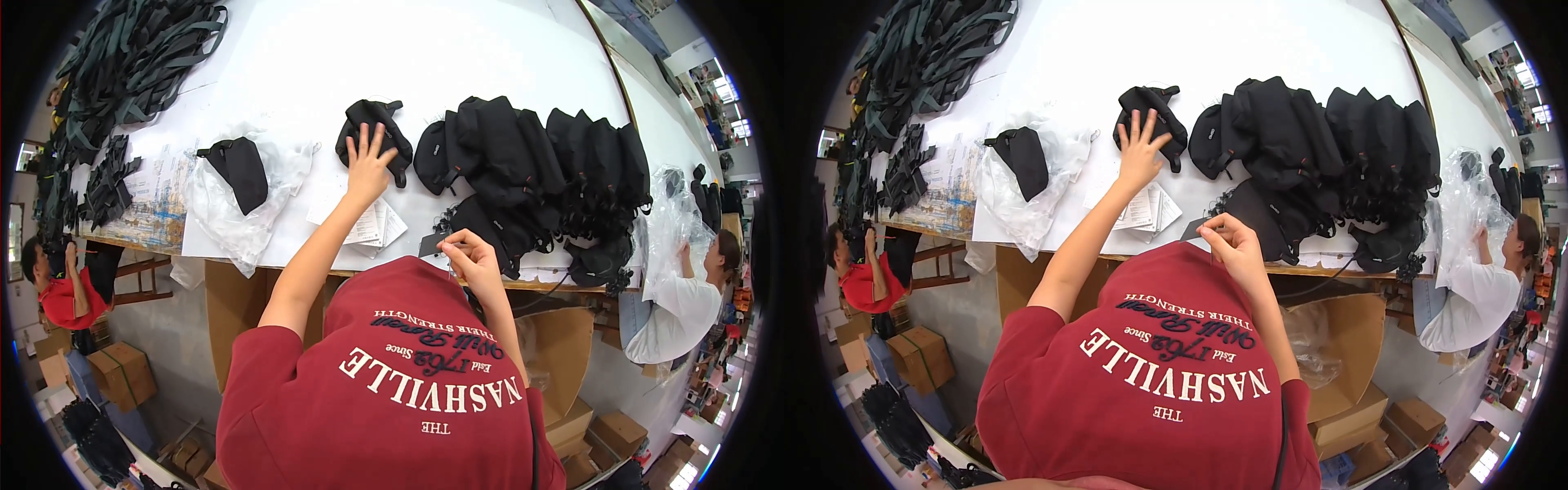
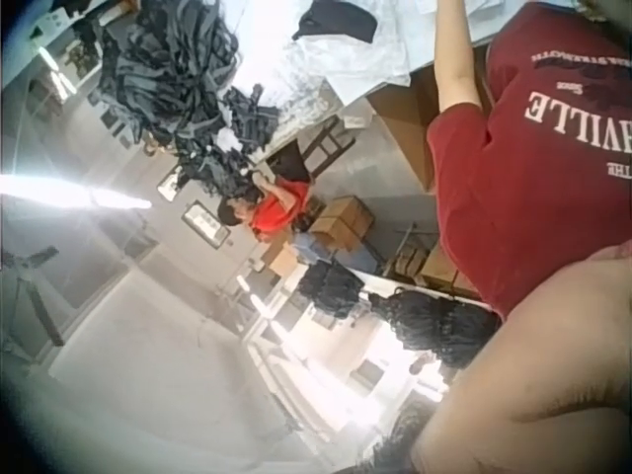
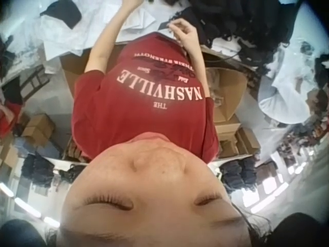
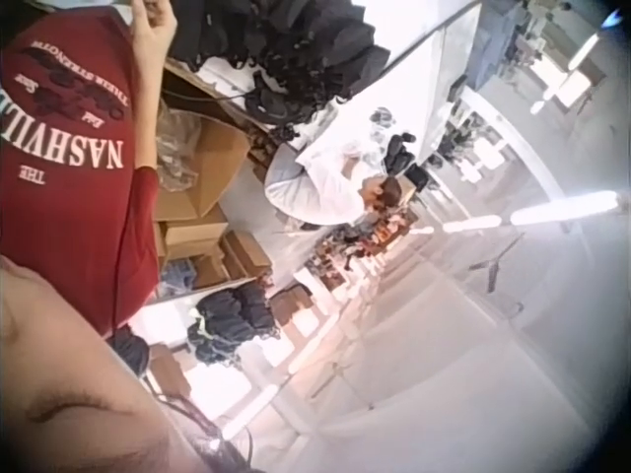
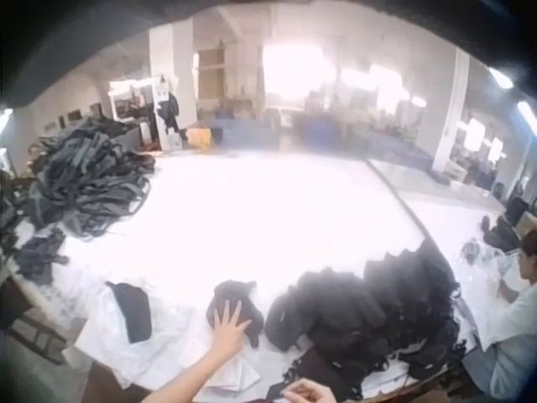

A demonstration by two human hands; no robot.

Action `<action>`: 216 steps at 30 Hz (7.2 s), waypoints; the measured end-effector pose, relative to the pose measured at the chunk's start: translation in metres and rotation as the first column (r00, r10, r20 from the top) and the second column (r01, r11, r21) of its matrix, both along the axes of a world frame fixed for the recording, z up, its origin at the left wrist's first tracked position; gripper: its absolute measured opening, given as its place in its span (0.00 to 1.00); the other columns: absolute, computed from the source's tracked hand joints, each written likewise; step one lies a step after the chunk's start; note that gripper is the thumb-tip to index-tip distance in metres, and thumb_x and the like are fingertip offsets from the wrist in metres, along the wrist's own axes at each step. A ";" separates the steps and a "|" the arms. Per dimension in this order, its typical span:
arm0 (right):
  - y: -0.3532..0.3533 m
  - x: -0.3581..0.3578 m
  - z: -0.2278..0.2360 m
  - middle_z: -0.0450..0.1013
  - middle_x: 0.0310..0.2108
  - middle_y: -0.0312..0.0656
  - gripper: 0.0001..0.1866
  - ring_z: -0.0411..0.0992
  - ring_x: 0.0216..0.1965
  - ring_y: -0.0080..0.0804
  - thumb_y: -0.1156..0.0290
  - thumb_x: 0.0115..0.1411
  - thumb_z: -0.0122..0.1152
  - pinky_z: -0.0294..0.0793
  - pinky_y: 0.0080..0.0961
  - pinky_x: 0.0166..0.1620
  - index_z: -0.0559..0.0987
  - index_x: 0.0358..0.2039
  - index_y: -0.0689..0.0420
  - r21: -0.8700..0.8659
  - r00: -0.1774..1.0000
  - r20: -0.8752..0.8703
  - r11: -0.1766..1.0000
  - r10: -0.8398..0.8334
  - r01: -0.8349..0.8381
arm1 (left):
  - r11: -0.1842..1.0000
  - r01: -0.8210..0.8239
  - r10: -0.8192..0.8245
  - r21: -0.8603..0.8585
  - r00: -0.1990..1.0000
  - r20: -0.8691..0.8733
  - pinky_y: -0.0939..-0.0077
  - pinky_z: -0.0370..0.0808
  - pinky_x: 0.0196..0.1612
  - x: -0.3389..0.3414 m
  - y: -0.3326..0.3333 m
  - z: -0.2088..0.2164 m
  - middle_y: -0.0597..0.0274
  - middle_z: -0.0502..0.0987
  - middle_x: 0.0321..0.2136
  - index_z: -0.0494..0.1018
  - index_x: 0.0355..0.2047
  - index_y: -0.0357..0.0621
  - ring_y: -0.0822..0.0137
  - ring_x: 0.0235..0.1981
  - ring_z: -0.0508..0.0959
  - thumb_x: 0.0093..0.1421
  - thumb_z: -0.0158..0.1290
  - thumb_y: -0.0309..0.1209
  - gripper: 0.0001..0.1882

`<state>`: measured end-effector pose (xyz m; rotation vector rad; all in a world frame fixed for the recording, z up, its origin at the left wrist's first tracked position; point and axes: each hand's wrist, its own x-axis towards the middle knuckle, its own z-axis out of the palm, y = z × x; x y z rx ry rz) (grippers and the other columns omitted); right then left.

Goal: Packing black bags into protective covers and organizing them.

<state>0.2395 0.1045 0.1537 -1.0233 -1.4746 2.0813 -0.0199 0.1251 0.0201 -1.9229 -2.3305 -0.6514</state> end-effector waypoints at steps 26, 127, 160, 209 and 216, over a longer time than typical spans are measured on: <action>0.001 -0.028 -0.014 0.59 0.09 0.37 0.06 0.56 0.11 0.21 0.68 0.54 0.61 0.53 0.22 0.17 0.79 0.29 0.57 0.656 0.900 0.420 0.723 -0.114 -0.214 | 0.999 0.013 0.042 -0.046 0.237 0.971 0.81 0.59 0.27 0.075 -0.096 0.054 0.69 0.71 0.19 0.81 0.31 0.45 0.76 0.23 0.63 0.50 0.60 0.31 0.07; 0.002 -0.020 0.035 0.68 0.16 0.43 0.10 0.67 0.17 0.31 0.68 0.56 0.57 0.64 0.23 0.23 0.72 0.25 0.61 0.625 0.955 0.258 0.779 -0.147 -0.049 | 0.893 0.345 -0.422 0.288 0.866 0.268 0.62 0.64 0.53 0.066 -0.111 0.115 0.63 0.75 0.33 0.71 0.32 0.45 0.63 0.39 0.73 0.41 0.59 0.21 0.15; -0.009 -0.021 0.033 0.69 0.21 0.40 0.06 0.69 0.21 0.40 0.71 0.54 0.59 0.66 0.29 0.25 0.74 0.24 0.58 0.833 0.981 0.167 0.546 -0.096 -0.088 | 0.899 0.338 -0.404 0.277 0.885 0.232 0.67 0.63 0.46 0.062 -0.106 0.128 0.64 0.74 0.29 0.73 0.27 0.45 0.60 0.38 0.73 0.37 0.59 0.24 0.13; 0.045 -0.011 -0.044 0.56 0.11 0.28 0.19 0.55 0.13 0.18 0.45 0.58 0.52 0.51 0.16 0.18 0.69 0.22 0.47 -0.722 0.844 -0.363 0.692 -0.395 0.014 | 0.728 0.624 -0.163 -0.284 0.560 0.812 0.71 0.62 0.21 0.044 -0.111 0.160 0.56 0.67 0.12 0.69 0.28 0.39 0.62 0.15 0.63 0.52 0.58 0.34 0.13; 0.054 -0.019 0.008 0.65 0.14 0.22 0.12 0.55 0.15 0.08 0.62 0.58 0.61 0.48 0.14 0.18 0.80 0.23 0.56 0.004 0.805 -0.184 0.818 -0.565 0.575 | 0.842 0.478 -0.266 -0.252 0.773 0.576 0.67 0.70 0.32 0.040 -0.096 0.157 0.56 0.74 0.25 0.73 0.28 0.40 0.55 0.30 0.75 0.47 0.60 0.33 0.11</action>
